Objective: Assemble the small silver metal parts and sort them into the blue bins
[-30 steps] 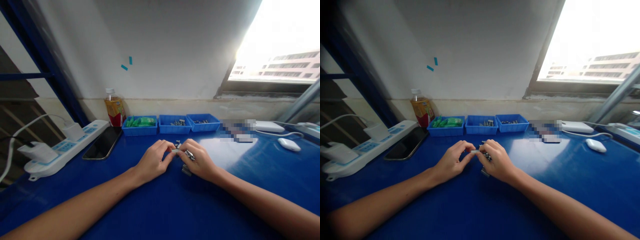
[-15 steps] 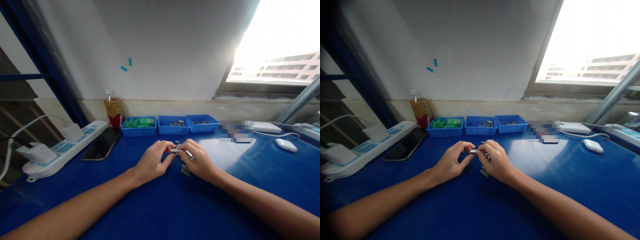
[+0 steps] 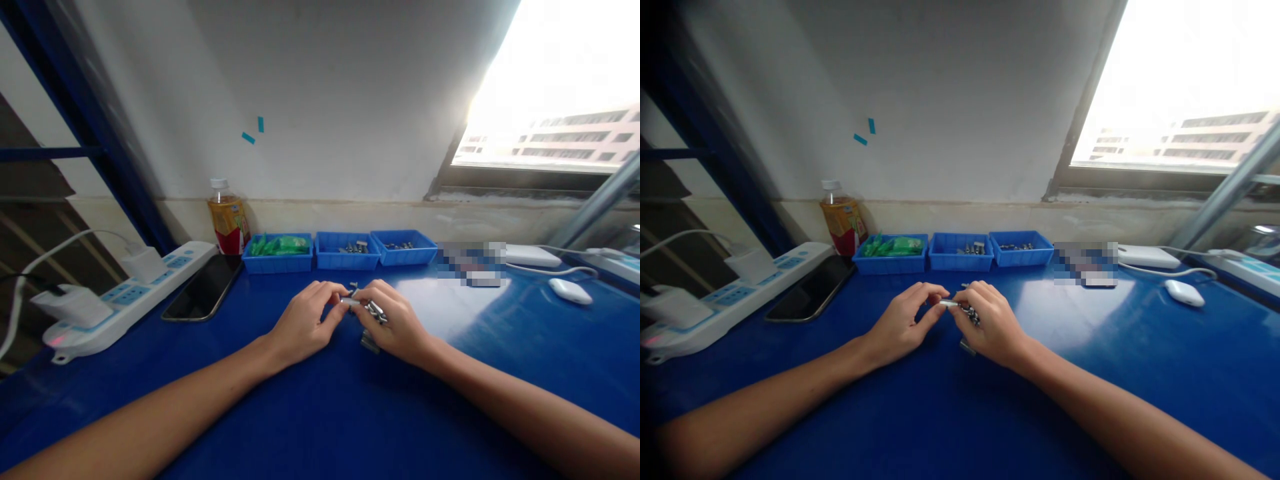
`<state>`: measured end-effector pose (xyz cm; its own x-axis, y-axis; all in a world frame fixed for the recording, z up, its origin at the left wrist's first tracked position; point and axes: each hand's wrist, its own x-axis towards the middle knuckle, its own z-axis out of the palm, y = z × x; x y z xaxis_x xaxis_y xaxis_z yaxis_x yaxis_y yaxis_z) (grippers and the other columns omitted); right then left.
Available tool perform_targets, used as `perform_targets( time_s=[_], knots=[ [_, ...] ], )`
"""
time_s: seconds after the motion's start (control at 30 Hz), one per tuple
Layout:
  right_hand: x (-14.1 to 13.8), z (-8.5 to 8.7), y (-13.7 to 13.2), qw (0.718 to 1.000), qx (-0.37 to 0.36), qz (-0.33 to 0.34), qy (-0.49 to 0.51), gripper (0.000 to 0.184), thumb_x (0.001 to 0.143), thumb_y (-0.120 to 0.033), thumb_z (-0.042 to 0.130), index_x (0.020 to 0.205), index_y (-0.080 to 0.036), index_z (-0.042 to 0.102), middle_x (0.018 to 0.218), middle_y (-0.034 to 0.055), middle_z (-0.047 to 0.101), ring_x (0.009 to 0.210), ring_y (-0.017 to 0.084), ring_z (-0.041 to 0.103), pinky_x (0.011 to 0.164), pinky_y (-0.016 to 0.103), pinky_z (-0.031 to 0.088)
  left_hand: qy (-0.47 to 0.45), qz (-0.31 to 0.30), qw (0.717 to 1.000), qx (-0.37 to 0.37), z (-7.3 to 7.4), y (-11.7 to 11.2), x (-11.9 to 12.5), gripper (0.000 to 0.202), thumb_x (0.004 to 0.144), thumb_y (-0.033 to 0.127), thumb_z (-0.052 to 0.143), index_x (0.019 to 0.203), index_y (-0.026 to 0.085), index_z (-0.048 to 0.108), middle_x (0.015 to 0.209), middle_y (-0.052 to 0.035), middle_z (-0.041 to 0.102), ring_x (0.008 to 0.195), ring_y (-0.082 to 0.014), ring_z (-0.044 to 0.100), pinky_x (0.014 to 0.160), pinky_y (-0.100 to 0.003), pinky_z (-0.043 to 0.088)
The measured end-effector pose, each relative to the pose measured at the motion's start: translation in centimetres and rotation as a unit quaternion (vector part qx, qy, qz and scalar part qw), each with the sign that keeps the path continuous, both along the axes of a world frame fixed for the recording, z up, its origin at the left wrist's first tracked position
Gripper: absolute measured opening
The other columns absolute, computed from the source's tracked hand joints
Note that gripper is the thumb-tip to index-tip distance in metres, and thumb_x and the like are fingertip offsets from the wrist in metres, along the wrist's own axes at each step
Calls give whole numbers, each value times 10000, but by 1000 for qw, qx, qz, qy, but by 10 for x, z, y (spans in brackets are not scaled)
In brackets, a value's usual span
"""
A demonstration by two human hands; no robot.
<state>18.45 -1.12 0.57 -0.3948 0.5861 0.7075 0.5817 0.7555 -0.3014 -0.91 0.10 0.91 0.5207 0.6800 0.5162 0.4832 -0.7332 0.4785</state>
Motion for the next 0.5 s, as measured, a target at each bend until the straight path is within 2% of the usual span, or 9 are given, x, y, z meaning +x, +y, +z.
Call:
perform_targets(
  time_s=[0.07,0.17,0.27,0.37,0.5],
  knots=[
    [0,-1,1,1000,-3,0,-1,94,896,-221,492,872,-190,577,771,48,608,708,159,543,653,305,451,-5,-2,1000,8,-1,0,0,210,908,312,486,1075,193,536,897,-34,613,844,-162,573,775,-303,455],
    [1,-1,1,1000,-7,0,-3,106,901,-238,487,855,-190,570,750,42,601,696,158,536,649,304,446,2,-6,1000,18,-1,1,0,176,918,315,472,1012,192,557,879,-33,614,838,-163,569,778,-305,448],
    [1,-1,0,1000,-8,-12,-4,89,872,-268,535,917,-194,556,759,35,587,695,160,538,648,303,446,5,-2,1000,15,0,2,1,188,940,308,428,980,184,563,898,-39,623,862,-165,565,795,-307,442],
    [1,0,-1,1000,2,-11,-5,156,838,-268,578,972,-201,535,804,41,590,723,168,548,657,305,450,9,-3,1000,11,1,2,1,219,954,309,394,930,178,568,900,-38,630,867,-165,559,800,-304,435],
    [0,1,-3,1000,16,7,-12,70,858,-231,548,922,-203,544,805,46,599,737,169,549,669,309,446,30,-1,999,15,1,2,0,307,966,324,346,823,169,569,816,-38,627,802,-166,543,760,-307,428]
  ],
)
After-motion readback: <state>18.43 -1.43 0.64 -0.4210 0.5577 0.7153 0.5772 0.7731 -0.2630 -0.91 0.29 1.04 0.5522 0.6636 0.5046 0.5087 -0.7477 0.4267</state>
